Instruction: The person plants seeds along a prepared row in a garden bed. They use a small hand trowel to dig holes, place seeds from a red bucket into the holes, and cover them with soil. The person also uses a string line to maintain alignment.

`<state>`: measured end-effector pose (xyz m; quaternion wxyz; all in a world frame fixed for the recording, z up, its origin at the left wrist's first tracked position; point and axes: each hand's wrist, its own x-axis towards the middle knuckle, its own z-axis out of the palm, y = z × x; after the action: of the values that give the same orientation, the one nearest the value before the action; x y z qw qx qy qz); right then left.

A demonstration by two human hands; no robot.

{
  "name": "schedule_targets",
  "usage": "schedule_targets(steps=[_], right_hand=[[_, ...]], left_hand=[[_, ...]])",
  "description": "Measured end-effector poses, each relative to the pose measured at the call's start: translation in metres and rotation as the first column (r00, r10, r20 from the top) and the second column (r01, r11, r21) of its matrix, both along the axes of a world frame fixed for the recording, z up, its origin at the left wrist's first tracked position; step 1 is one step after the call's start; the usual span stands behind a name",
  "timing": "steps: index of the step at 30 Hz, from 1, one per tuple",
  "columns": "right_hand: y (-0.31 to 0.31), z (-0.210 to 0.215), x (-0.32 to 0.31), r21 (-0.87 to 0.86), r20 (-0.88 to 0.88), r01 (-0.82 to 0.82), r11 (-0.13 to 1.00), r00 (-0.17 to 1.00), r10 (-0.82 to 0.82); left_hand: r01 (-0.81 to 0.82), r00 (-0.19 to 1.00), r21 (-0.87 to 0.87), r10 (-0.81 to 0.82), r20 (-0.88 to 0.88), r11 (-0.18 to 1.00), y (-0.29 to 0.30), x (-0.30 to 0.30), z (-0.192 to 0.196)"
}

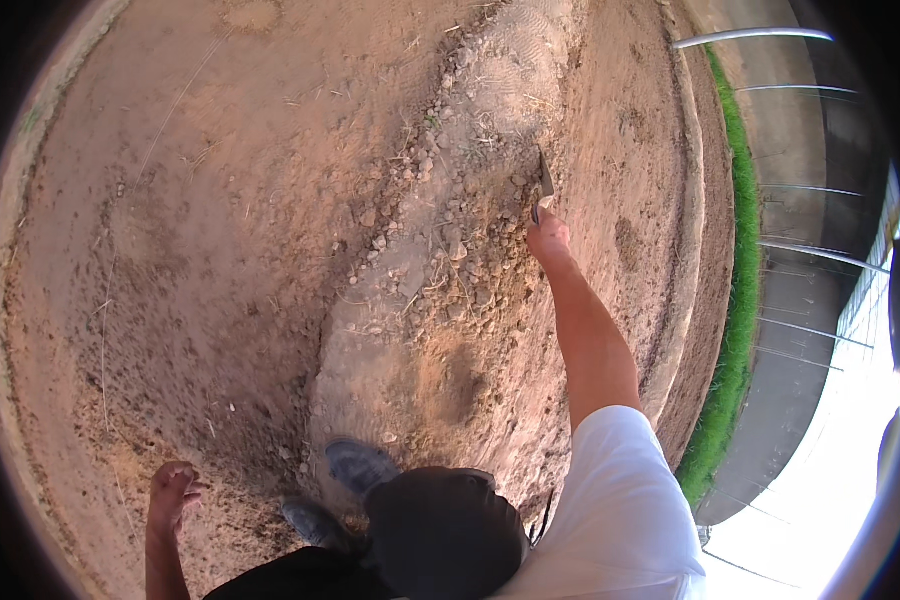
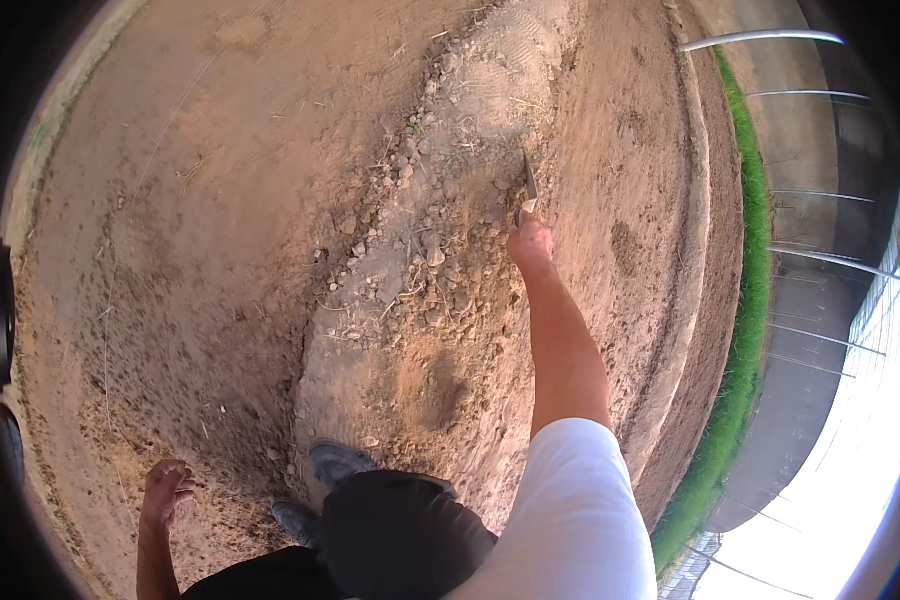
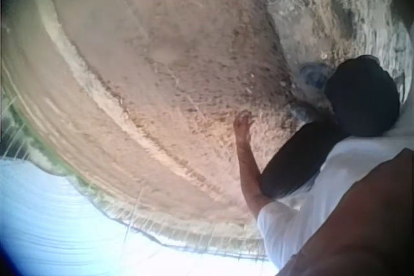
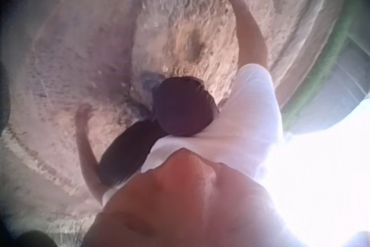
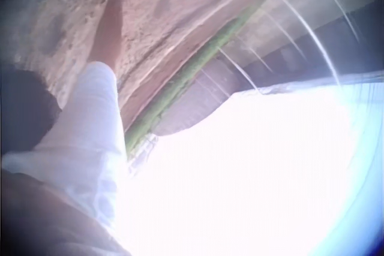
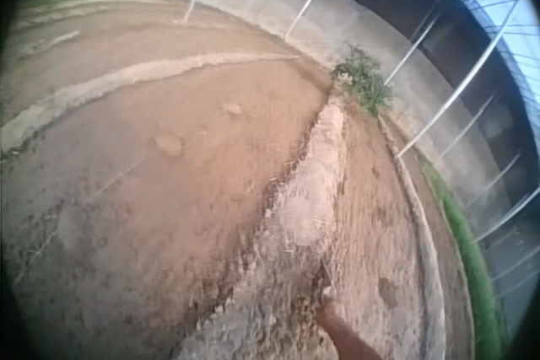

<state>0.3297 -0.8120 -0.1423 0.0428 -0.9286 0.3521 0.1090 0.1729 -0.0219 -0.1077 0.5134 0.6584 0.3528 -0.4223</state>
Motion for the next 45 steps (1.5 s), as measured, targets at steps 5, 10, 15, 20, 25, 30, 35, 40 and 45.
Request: schedule_targets(steps=[5,10,15,20,25,30,35,40,45], right_hand=[[0.029,0.016,-0.085,0.050,0.172,-0.209,0.977,0.965,0.198],[0.097,0.047,-0.063,0.194,0.392,-0.192,0.962,0.914,0.103],[0.166,0.036,0.011,0.416,0.248,-0.205,0.886,0.963,0.107],[0.141,-0.012,-0.021,0.564,0.331,0.082,0.821,0.889,-0.317],[0.165,0.028,-0.038,0.945,0.188,0.086,0.314,0.644,-0.742],[0.175,0.042,-0.133,0.482,0.401,-0.253,0.839,0.915,0.045],[0.187,0.051,-0.169,0.475,0.291,-0.205,0.855,0.954,0.068],[0.163,0.021,-0.121,0.293,0.347,-0.092,0.952,0.938,-0.016],[0.084,-0.019,-0.105,0.345,0.494,0.044,0.937,0.841,-0.222]], left_hand=[[-0.012,0.999,-0.053,0.014,0.041,0.999,-0.007,0.000,-0.003],[0.008,0.999,-0.005,-0.008,0.042,1.000,-0.007,0.007,-0.006],[0.076,0.996,0.009,-0.076,0.050,0.997,-0.010,0.014,-0.013],[0.094,0.987,-0.010,-0.091,0.132,0.996,-0.013,0.014,-0.011],[0.091,0.992,-0.002,-0.090,0.085,0.996,-0.015,0.003,0.001],[0.065,0.992,-0.004,-0.064,0.110,0.998,-0.016,-0.003,0.005],[0.042,0.995,-0.024,-0.039,0.095,0.999,-0.016,-0.007,0.007],[0.067,0.991,-0.008,-0.065,0.118,0.998,-0.026,0.001,0.019],[0.083,0.988,-0.100,-0.069,0.137,0.992,-0.033,0.002,0.006]])
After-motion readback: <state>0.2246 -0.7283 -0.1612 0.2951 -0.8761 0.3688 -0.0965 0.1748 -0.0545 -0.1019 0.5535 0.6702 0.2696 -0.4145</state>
